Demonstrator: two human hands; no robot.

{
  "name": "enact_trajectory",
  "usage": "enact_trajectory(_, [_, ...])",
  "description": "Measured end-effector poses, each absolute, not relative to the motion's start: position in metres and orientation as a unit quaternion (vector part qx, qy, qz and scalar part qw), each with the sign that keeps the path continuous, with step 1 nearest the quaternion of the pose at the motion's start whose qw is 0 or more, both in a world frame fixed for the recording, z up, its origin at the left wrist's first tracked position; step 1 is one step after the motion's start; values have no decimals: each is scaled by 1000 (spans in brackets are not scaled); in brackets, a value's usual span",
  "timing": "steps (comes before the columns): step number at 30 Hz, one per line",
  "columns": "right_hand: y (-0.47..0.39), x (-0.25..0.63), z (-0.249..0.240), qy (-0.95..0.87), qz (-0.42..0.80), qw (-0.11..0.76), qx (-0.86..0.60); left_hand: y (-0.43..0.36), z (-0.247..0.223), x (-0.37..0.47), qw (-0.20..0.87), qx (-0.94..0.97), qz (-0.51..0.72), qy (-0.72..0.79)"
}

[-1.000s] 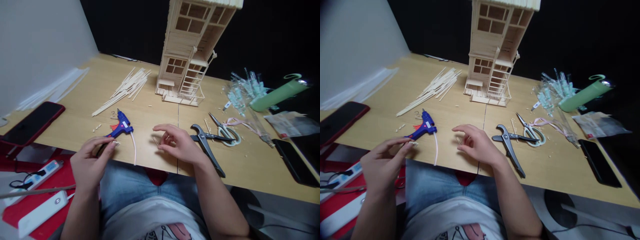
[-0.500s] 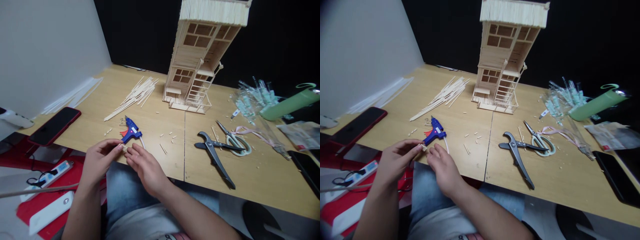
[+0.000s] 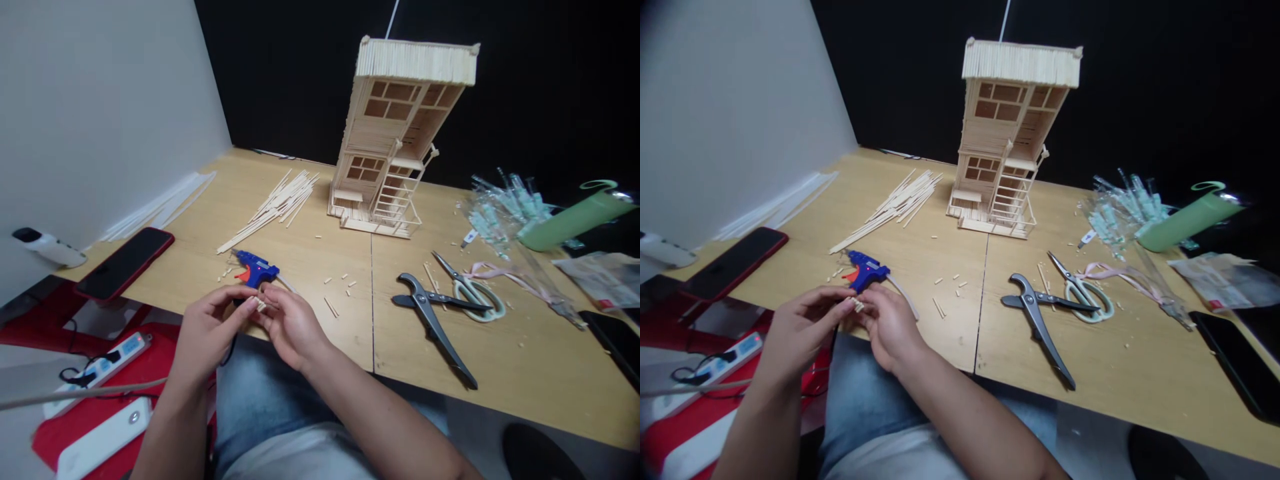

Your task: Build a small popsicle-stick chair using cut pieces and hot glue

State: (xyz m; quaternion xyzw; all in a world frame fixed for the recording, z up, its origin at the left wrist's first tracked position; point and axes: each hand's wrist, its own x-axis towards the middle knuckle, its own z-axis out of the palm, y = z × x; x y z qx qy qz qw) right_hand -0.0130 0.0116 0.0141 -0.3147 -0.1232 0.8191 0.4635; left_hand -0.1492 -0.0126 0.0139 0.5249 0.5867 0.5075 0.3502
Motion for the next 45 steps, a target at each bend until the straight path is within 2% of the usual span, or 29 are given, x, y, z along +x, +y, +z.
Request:
enact_trajectory(6, [22,-20,11,-140,836,428,-314,-19,14,-145,383,512,508,577])
enact_trajectory(13, [10,-9,18,-145,824,428,-341,-2,-1,-177,315,435,581,612])
enact_trajectory(21, [11,-10,25,-149,823,444,-321,-8,-8,-160,395,469,549,568])
enact_trajectory(27, [16,-15,19,-155,825,444,-313,-4,3,-165,474,343,626,516])
enact_trajectory(33, [20,-18,13,-151,830,429,-325,-1,11,-159,563,258,640,456])
enact_trajectory(40, [18,-34,18,-211,822,420,-320,-15,22,-153,560,329,641,408])
enact_trajectory(45, [1,-15,29,-273,756,476,-357,-29,33,-159,487,410,688,349])
